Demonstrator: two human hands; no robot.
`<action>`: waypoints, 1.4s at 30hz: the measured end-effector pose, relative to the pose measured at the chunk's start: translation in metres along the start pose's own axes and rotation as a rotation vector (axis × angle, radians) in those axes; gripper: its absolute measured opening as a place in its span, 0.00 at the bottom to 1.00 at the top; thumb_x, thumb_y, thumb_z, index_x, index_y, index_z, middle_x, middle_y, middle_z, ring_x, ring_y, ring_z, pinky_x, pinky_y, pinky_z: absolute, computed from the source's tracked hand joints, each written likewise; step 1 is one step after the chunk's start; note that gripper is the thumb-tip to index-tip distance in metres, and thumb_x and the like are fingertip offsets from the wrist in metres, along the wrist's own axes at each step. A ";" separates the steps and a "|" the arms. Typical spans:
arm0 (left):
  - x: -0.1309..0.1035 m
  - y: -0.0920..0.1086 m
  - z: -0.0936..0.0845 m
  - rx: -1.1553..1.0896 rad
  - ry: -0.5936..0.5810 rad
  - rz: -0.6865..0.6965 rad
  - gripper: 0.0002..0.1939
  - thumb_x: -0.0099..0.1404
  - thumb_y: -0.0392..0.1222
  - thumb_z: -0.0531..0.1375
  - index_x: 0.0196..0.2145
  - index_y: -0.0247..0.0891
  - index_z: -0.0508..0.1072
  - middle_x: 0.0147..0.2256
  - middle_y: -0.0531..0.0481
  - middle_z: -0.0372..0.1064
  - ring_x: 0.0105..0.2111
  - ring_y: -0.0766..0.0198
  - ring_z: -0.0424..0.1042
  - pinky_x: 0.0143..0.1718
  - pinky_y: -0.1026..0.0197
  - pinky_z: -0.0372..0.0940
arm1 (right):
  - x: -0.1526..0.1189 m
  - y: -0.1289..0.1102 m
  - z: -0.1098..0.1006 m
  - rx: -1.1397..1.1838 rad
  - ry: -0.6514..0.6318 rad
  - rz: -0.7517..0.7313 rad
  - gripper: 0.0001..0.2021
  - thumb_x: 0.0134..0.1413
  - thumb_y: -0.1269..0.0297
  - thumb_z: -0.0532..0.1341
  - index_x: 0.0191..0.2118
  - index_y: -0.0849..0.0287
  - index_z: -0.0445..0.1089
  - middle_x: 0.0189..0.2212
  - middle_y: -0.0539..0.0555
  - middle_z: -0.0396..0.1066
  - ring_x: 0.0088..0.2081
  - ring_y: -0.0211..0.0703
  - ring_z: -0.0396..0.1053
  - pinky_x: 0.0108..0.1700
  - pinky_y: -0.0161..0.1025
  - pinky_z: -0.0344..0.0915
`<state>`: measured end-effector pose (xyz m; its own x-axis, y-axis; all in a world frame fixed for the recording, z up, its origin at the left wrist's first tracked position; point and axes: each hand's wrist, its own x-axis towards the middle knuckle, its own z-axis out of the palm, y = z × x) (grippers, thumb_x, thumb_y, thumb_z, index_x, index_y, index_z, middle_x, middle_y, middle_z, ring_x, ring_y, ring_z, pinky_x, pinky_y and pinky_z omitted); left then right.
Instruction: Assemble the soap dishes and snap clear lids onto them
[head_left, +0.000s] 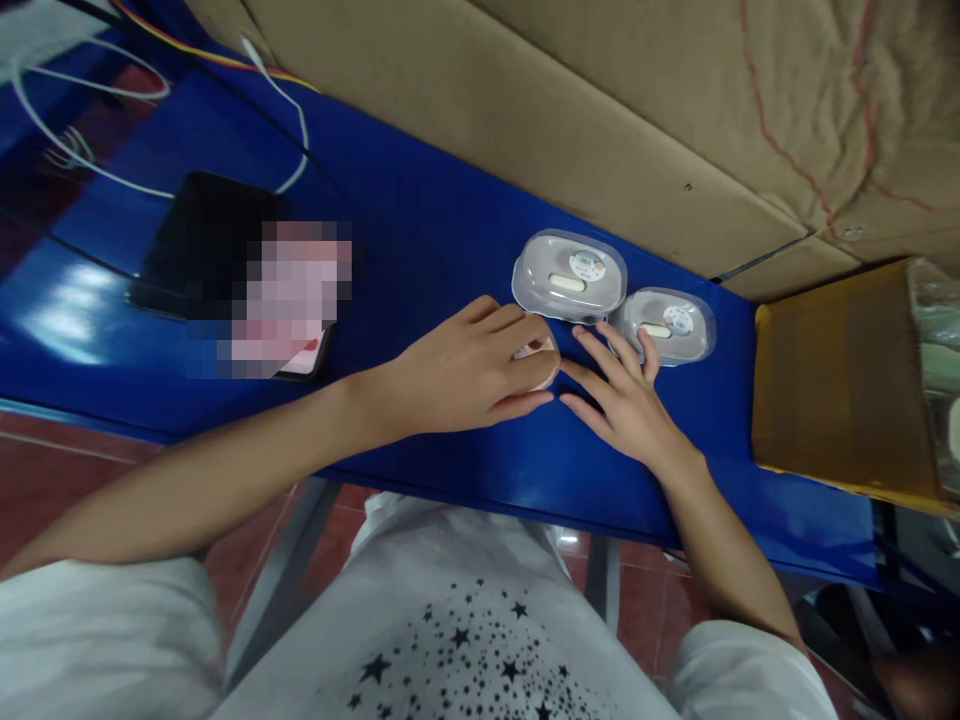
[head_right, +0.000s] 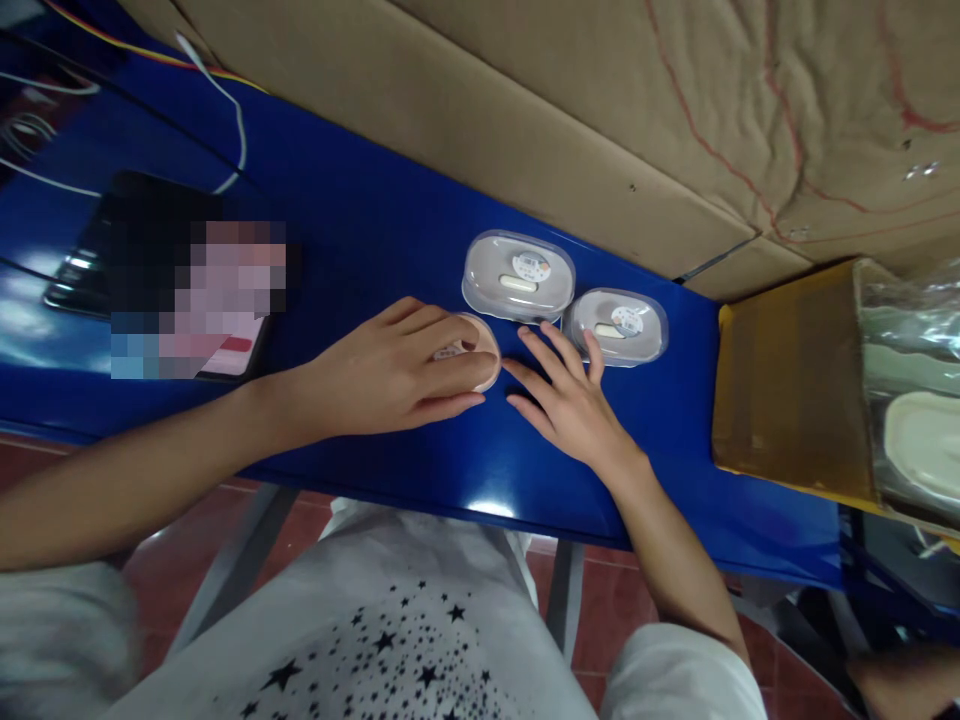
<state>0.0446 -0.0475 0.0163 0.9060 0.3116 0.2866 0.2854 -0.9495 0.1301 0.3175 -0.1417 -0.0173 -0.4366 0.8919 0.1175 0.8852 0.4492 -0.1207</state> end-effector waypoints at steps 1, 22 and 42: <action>0.000 0.000 0.001 -0.005 0.004 0.000 0.09 0.81 0.44 0.58 0.51 0.41 0.77 0.53 0.41 0.76 0.50 0.51 0.74 0.50 0.49 0.65 | 0.000 0.000 0.000 0.003 -0.003 -0.005 0.20 0.77 0.52 0.58 0.68 0.46 0.72 0.77 0.55 0.61 0.79 0.62 0.52 0.79 0.72 0.39; -0.002 0.005 0.010 -0.062 0.039 -0.337 0.29 0.72 0.56 0.63 0.65 0.39 0.73 0.60 0.36 0.75 0.54 0.41 0.77 0.51 0.45 0.71 | 0.002 0.004 0.005 0.152 0.034 -0.066 0.22 0.76 0.54 0.60 0.70 0.47 0.71 0.71 0.57 0.70 0.76 0.60 0.60 0.77 0.70 0.57; -0.002 0.007 0.010 -0.145 0.054 -0.109 0.31 0.68 0.54 0.70 0.63 0.38 0.72 0.60 0.37 0.76 0.55 0.44 0.78 0.54 0.48 0.70 | -0.003 0.003 0.008 0.162 -0.042 -0.044 0.37 0.78 0.50 0.57 0.83 0.47 0.42 0.78 0.60 0.58 0.80 0.61 0.51 0.79 0.70 0.50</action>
<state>0.0475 -0.0558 0.0075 0.8529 0.4179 0.3131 0.3296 -0.8959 0.2980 0.3200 -0.1425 -0.0259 -0.4839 0.8709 0.0857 0.8289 0.4875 -0.2742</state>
